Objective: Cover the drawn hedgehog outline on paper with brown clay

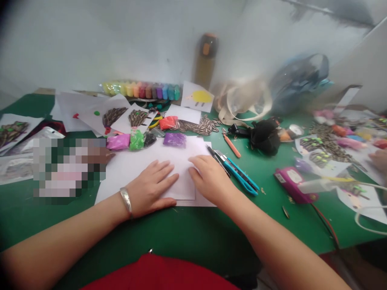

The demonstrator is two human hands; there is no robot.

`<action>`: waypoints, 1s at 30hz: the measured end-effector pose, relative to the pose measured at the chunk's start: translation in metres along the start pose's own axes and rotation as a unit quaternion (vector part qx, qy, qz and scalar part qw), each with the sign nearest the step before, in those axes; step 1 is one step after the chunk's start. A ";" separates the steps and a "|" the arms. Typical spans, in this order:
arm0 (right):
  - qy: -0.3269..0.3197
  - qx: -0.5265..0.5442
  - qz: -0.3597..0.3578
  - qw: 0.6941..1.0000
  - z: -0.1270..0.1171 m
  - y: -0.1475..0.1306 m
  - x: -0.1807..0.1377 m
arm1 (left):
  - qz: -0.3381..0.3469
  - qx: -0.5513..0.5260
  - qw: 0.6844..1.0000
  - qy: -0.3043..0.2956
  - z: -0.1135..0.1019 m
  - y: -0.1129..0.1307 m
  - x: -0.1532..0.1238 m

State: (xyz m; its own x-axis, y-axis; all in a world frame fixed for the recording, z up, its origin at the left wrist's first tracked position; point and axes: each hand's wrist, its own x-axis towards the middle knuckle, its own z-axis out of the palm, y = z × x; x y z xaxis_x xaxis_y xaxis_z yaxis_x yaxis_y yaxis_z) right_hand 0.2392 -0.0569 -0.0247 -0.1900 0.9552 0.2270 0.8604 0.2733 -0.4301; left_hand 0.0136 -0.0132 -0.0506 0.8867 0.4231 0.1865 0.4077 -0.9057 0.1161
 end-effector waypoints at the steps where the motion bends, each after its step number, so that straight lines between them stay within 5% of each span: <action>1: -0.025 -0.009 0.010 1.000 0.000 0.000 0.009 | 0.016 0.005 1.000 0.015 0.000 0.001 -0.001; 4: -0.106 -0.024 0.023 0.994 0.004 -0.003 0.032 | 0.063 0.013 0.996 0.066 -0.001 0.001 -0.002; 13: -0.145 0.042 0.125 0.981 0.009 -0.001 0.041 | 0.093 0.007 0.976 0.197 -0.014 -0.006 -0.003; 16: -0.059 0.154 0.175 0.971 0.005 0.006 0.035 | 0.066 -0.020 0.968 0.243 -0.024 -0.010 -0.006; 19: 0.023 0.358 0.256 0.898 0.004 0.008 0.032 | -0.041 -0.076 0.949 0.302 -0.029 -0.014 -0.009; 21: 0.063 0.457 0.277 0.843 0.006 0.004 0.031 | -0.149 -0.167 0.920 0.321 -0.029 -0.017 -0.010; 23: 0.082 0.510 0.276 0.810 0.012 -0.003 0.029 | -0.251 -0.332 0.854 0.311 -0.027 -0.020 -0.008; 27: 0.073 0.539 0.270 0.795 0.027 -0.019 0.026 | -0.372 -0.584 0.690 0.209 -0.028 -0.023 -0.001; 30: 0.054 0.557 0.267 0.785 0.033 -0.025 0.025 | -0.388 -0.622 0.655 0.181 -0.029 -0.022 0.002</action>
State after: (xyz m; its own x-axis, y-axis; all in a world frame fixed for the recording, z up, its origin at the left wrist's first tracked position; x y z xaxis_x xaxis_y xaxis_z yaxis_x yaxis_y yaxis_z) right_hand 0.1975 -0.0366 -0.0367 0.1498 0.9688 -0.1975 -0.1540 -0.1745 -0.9725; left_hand -0.0002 0.0084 -0.0242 0.3162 0.9260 -0.2061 0.0112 0.2136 0.9769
